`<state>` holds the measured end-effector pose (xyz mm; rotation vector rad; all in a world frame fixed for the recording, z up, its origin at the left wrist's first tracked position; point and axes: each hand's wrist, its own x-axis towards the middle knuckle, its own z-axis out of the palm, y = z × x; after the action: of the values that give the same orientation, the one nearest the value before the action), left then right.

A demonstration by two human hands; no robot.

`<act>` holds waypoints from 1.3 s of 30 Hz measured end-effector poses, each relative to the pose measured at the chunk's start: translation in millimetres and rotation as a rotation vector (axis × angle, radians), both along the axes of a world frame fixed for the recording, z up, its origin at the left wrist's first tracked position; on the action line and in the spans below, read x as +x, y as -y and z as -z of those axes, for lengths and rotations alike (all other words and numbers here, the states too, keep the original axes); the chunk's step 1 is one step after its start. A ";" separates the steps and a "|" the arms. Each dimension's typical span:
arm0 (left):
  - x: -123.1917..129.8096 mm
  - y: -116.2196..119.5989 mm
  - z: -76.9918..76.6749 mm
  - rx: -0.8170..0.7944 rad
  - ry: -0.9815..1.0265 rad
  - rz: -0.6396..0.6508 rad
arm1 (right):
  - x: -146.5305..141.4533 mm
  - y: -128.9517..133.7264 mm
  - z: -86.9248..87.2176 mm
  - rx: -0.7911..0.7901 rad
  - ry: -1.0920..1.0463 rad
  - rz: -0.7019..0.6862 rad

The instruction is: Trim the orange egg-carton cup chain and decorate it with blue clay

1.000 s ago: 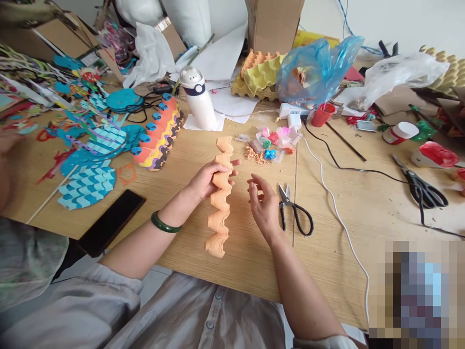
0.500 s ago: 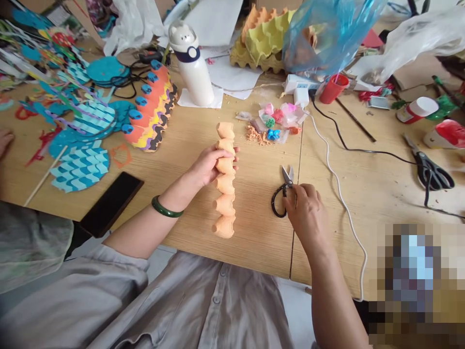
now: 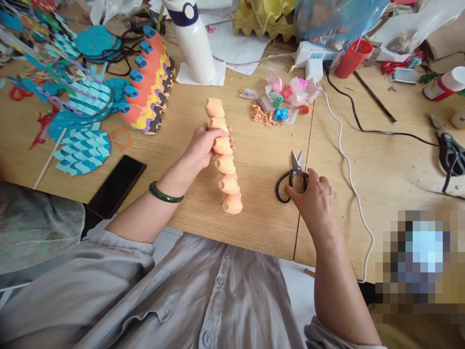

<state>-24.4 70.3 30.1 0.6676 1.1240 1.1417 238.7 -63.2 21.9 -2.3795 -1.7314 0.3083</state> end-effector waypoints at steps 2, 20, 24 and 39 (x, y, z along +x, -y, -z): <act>-2.2 -3.1 2.8 -0.012 -0.003 -0.015 | -2.0 -0.3 -3.4 -0.002 -0.004 0.027; 16.9 7.4 8.2 -0.030 0.082 -0.118 | -57.1 4.3 -26.8 -0.032 -1.293 0.140; 17.3 9.1 7.8 -0.024 0.155 -0.189 | -64.1 6.0 -28.0 0.058 -1.283 0.128; -23.3 39.1 -5.6 -0.148 -0.021 0.185 | -32.8 -21.0 -17.4 0.142 -1.457 0.412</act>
<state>-47.7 31.2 35.7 0.6552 1.1284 0.8877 205.9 -42.1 39.2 -1.4724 -0.5249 1.3167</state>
